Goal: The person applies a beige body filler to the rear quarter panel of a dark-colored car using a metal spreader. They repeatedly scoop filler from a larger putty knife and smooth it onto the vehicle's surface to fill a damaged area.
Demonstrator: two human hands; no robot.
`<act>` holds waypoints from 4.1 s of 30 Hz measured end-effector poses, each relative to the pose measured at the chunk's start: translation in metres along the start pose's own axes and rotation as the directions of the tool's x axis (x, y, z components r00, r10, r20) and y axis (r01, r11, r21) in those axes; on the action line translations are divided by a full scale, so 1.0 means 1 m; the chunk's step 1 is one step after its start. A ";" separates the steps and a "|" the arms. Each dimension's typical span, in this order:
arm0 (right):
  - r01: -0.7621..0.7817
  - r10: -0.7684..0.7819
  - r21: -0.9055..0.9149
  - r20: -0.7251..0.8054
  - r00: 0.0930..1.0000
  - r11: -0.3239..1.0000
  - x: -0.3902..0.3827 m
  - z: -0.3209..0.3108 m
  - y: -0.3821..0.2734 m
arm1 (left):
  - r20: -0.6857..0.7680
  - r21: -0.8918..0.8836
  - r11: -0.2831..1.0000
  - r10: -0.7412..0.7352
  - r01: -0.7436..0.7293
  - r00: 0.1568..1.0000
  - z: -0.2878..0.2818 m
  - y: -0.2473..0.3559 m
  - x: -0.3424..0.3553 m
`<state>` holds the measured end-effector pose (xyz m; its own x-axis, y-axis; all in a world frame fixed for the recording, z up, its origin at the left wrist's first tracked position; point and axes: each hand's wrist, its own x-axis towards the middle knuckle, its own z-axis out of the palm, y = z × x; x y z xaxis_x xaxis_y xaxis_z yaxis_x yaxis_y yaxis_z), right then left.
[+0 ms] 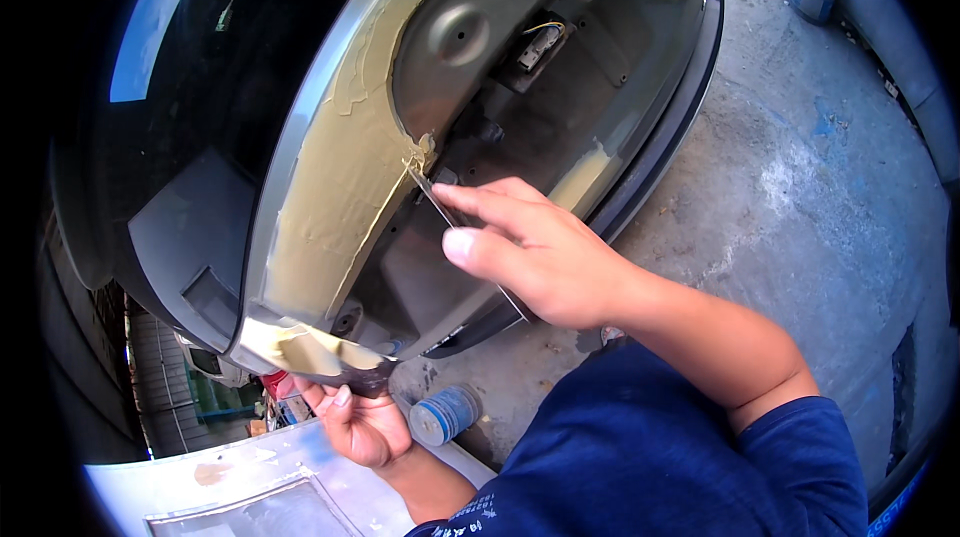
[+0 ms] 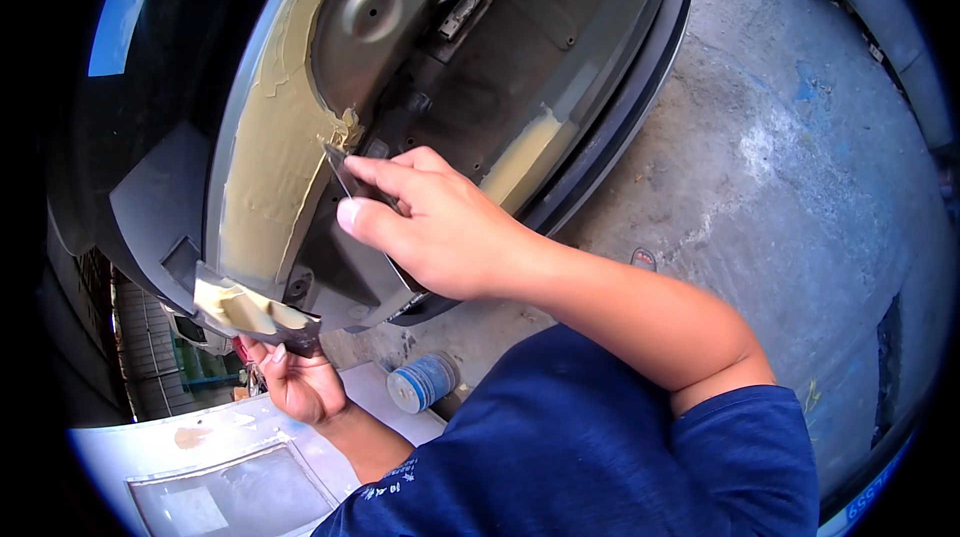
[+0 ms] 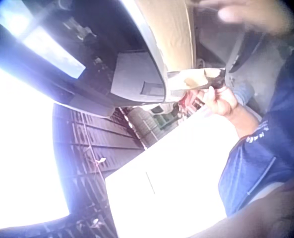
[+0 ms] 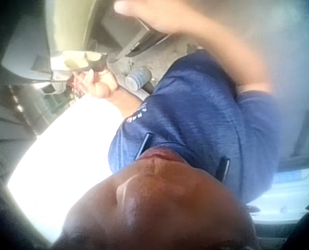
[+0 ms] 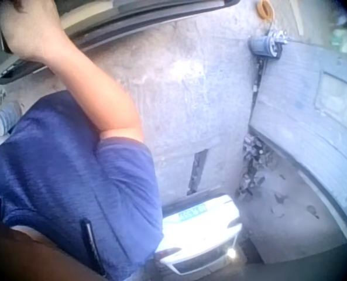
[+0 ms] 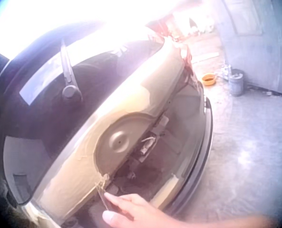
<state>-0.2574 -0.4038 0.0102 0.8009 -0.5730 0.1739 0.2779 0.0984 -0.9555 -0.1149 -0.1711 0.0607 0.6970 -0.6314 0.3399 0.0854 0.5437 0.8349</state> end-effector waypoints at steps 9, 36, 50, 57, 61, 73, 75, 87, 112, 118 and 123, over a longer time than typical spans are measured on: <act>0.476 -0.523 0.222 0.273 0.807 0.851 -0.035 0.003 0.012 | -0.177 -0.062 0.979 -0.201 0.193 0.963 0.049 -0.031 -0.001; 0.112 -0.110 0.243 -0.023 0.994 0.963 0.040 -0.003 0.007 | -0.046 -0.214 0.927 -0.324 0.307 0.945 0.034 -0.026 -0.024; 0.133 -0.132 -0.079 0.020 0.991 0.988 0.048 0.012 0.021 | 0.049 -0.256 0.940 -0.220 0.225 0.974 0.010 -0.010 -0.028; 0.136 -0.135 -0.083 0.013 0.991 0.987 0.043 0.017 0.035 | 0.054 -0.306 0.928 -0.207 0.213 0.977 0.016 -0.007 -0.024; 0.160 -0.162 -0.080 -0.009 0.987 0.984 0.041 0.018 0.041 | 0.061 -0.298 0.929 -0.211 0.220 0.976 0.017 -0.006 -0.024; 0.131 -0.134 0.124 0.015 0.991 0.984 0.033 0.025 0.047 | 0.077 -0.257 0.941 -0.209 0.222 0.975 0.010 -0.001 -0.027; 0.129 -0.137 0.198 0.032 0.990 0.972 0.033 0.028 0.050 | 0.113 -0.204 0.949 -0.222 0.242 0.968 0.009 0.001 -0.026; 0.259 -0.248 0.388 -0.079 0.966 0.884 0.036 0.079 0.071 | 0.093 -0.165 0.961 -0.207 0.221 0.974 -0.018 0.024 -0.026; 0.246 -0.211 0.445 -0.129 0.969 0.861 0.010 0.136 0.103 | 0.395 -0.101 0.907 -0.341 0.410 0.853 -0.094 0.048 -0.004; 0.189 -0.250 0.638 0.006 0.968 0.746 -0.028 0.116 0.073 | 0.371 -0.072 0.774 -0.564 0.629 0.737 -0.072 0.026 -0.012; 0.197 -0.273 0.816 -0.051 0.961 0.543 -0.051 0.122 0.052 | 0.461 -0.164 0.643 -0.621 0.748 0.634 -0.039 0.005 -0.017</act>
<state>-0.2188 -0.2699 -0.0197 0.6668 -0.6185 0.4158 0.7418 0.6044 -0.2906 -0.0989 -0.1361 0.0420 0.0612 -0.9928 -0.1033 0.6929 -0.0322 0.7203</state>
